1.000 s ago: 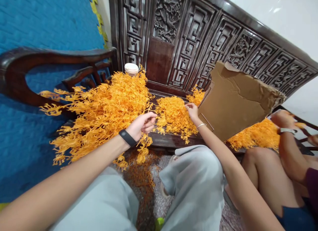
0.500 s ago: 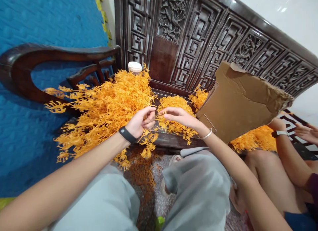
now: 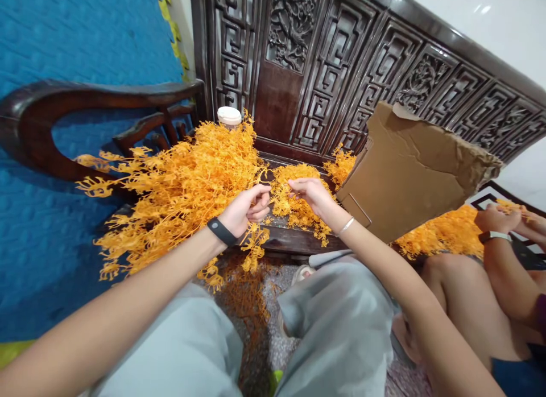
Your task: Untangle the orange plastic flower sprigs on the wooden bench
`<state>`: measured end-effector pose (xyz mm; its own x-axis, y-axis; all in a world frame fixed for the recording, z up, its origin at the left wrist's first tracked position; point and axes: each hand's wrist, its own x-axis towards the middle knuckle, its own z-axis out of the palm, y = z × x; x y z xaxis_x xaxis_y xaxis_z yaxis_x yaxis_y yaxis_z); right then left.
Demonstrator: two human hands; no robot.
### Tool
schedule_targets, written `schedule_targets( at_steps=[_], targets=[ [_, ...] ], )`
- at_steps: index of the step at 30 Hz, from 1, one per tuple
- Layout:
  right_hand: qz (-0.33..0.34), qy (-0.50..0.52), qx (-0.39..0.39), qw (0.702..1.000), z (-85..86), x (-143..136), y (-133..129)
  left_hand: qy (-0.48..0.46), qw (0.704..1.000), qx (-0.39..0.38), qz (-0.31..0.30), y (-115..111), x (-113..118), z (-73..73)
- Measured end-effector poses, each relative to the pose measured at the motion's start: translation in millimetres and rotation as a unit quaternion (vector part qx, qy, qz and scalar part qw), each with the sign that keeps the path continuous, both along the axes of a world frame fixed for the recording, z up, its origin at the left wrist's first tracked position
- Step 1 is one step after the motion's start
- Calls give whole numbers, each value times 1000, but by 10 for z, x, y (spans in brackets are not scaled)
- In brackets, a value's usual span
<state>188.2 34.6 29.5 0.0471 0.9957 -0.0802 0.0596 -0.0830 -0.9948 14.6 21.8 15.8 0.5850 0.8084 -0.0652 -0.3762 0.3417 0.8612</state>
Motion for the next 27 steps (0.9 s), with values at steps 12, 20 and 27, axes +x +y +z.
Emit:
schedule_targets(
  at_steps=[12, 20, 27],
  targets=[
    [-104, 39, -124, 986, -92, -16, 343, 42, 998, -27, 46, 50, 254, -24],
    [-154, -99, 9, 983, -80, 14, 518, 18, 997, -44, 59, 54, 200, -74],
    [-334, -134, 102, 928, -239, 951, 685, 61, 996, -47, -53, -437, 18, 75]
  ],
)
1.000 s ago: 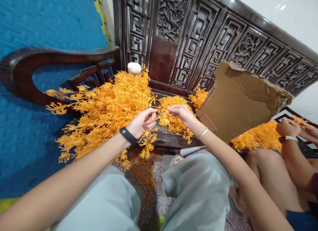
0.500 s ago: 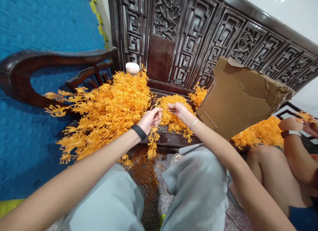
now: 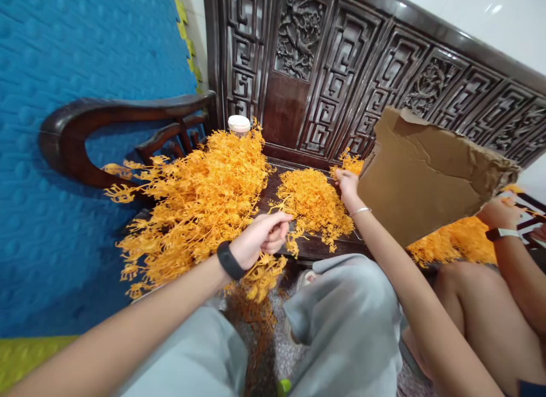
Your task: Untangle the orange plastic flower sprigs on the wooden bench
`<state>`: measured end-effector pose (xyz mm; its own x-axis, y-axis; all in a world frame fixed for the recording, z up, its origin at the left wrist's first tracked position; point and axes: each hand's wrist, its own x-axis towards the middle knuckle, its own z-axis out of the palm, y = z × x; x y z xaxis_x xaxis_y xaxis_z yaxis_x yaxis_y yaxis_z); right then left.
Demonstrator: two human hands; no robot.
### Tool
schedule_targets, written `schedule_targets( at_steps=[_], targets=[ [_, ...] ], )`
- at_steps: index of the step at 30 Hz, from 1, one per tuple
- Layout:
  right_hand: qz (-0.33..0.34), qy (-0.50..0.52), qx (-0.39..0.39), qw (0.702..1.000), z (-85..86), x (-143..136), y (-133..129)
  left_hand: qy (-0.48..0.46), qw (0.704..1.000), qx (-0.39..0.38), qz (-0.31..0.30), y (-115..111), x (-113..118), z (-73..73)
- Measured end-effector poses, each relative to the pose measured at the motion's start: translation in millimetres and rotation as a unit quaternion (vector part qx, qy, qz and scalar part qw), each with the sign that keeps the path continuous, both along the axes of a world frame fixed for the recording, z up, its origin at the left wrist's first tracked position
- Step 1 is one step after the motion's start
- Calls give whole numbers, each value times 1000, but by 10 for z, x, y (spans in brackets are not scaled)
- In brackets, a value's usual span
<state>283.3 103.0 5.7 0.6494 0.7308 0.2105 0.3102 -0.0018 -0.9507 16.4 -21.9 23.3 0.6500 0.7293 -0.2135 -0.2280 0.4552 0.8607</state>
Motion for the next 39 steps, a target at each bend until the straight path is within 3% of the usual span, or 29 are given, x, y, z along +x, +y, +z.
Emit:
schedule_targets(
  at_steps=[3, 7, 13, 18, 20, 22, 26, 29, 31, 34, 37, 39],
  targets=[
    [42, -105, -18, 993, -277, 186, -31, 11, 999, 41, -6, -143, -118, 82],
    [5, -117, -33, 993, -468, 228, 8, 28, 998, 52, 8, -145, -231, 79],
    [35, -189, -32, 981, -442, 197, 50, 30, 997, 48, 49, 55, -300, -41],
    [10, -212, 13, 977, -351, 6, -3, -18, 997, 34, 67, 234, -355, -78],
    [75, -159, 14, 984, -259, -160, -73, -27, 996, 37, 71, 273, -370, -76],
    [205, -109, -4, 973, -138, -366, -188, -33, 996, 42, 76, 294, -376, -72],
    [457, -115, -56, 880, 119, -778, -486, -38, 995, 50, 83, 313, -353, -63],
    [564, -176, -73, 803, 242, -997, -662, -39, 995, 55, 79, 348, -317, -71],
    [582, -231, -65, 777, 274, -1089, -723, -37, 994, 65, 80, 393, -295, -94],
    [558, -301, -28, 773, 273, -1163, -741, -36, 992, 81, 91, 484, -281, -149],
    [527, -290, 23, 798, 258, -1187, -718, -38, 990, 81, 110, 556, -292, -194],
    [493, -216, 51, 841, 248, -1193, -703, -36, 988, 83, 123, 568, -303, -196]
  ],
)
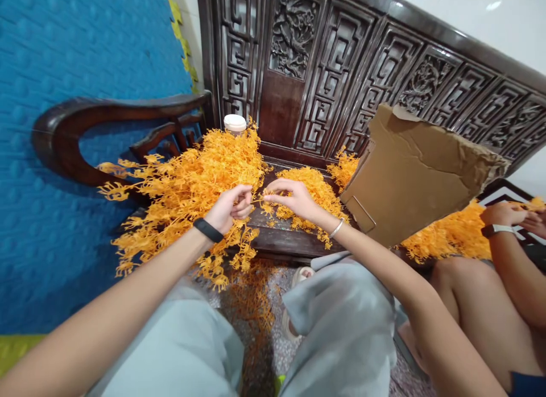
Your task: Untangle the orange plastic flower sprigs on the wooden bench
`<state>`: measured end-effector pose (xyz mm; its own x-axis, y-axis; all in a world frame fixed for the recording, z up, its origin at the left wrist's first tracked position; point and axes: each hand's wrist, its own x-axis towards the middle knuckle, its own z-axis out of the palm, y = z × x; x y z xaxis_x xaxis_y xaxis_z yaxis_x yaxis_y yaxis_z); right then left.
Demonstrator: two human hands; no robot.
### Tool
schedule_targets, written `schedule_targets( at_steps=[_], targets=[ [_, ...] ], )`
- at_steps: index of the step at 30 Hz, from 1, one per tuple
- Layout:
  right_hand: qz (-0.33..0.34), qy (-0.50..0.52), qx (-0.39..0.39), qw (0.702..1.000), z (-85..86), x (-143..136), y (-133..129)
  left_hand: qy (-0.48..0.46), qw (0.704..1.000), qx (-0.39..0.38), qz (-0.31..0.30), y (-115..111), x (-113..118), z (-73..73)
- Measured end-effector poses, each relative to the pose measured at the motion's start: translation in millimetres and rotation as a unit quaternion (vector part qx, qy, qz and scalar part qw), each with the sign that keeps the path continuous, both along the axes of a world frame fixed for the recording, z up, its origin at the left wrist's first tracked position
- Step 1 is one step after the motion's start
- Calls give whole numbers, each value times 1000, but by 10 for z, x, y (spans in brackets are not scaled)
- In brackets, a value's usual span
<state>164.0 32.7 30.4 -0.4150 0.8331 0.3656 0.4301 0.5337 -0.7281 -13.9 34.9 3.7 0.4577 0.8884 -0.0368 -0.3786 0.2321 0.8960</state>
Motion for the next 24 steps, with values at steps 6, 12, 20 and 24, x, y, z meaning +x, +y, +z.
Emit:
schedule_targets(
  at_steps=[6, 12, 20, 24],
  targets=[
    [-133, 224, -146, 954, -101, -91, 4, 5, 1000, 31, 5, -80, 41, 78],
    [-314, 332, -256, 852, -120, 39, 350, 37, 999, -27, -3, -137, 218, 61],
    [-519, 215, 26, 827, -330, 1103, 600, 54, 995, -82, -12, -224, 246, 39],
    [-496, 49, 94, 862, -587, 1221, 502, 67, 995, -80, 7, -161, 145, -3]
  ],
)
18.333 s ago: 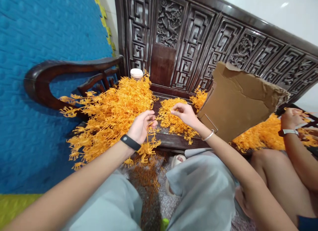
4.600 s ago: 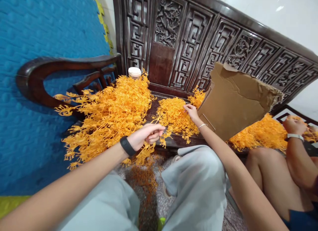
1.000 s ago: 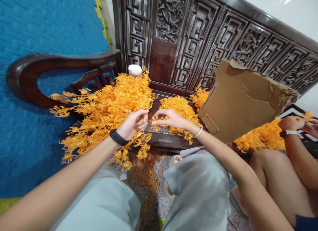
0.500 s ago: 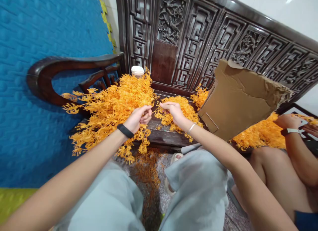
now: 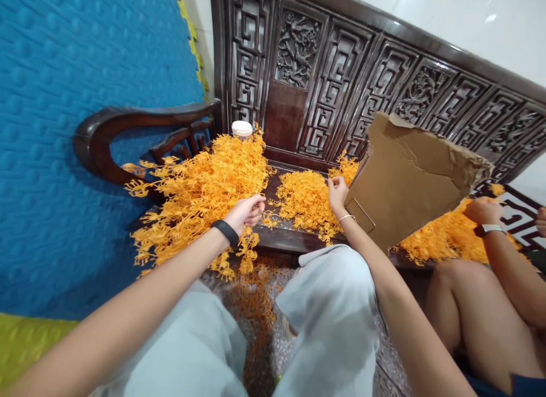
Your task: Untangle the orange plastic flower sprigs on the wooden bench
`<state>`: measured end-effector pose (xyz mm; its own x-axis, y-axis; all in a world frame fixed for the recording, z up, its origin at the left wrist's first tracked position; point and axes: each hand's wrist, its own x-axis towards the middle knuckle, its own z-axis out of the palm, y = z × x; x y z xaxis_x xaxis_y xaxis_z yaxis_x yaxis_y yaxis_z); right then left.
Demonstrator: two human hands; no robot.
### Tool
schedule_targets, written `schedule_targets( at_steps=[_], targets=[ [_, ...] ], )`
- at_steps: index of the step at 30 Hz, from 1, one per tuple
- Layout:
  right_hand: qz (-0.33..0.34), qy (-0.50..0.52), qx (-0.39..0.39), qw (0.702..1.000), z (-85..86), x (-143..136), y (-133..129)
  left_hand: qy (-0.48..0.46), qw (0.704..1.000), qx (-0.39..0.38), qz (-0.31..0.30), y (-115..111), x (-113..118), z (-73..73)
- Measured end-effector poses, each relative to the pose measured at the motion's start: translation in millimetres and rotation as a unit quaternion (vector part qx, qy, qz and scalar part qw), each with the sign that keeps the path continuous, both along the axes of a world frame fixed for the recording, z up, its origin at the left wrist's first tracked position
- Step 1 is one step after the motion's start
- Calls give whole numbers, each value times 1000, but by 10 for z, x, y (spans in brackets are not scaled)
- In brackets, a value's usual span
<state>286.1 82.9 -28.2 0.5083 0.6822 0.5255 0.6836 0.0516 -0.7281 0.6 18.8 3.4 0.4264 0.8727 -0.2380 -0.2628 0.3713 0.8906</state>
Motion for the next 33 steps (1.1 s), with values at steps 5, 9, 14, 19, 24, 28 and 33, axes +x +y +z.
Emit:
schedule_targets(
  at_steps=[5, 9, 14, 19, 24, 28, 33],
  targets=[
    [17, -117, -97, 988, 24, -34, 150, -11, 1000, 14, 3, 78, -34, -23],
    [20, -138, -127, 982, 208, -132, 300, -28, 999, 15, -7, 124, 29, -36],
    [217, -93, -28, 971, 417, -615, 120, -80, 997, 14, -14, 154, 103, -25],
    [379, 89, -75, 918, 473, -1188, -291, -213, 976, 11, 37, 155, 178, 59],
    [346, 223, -166, 896, 459, -1343, -459, -244, 962, 16, 125, 180, 200, 105],
    [336, 295, -279, 850, 446, -1269, -493, -245, 961, 27, 124, 167, 181, 117],
    [385, 352, -354, 776, 489, -1210, -532, -241, 964, 41, 109, 124, 185, 131]
  ],
)
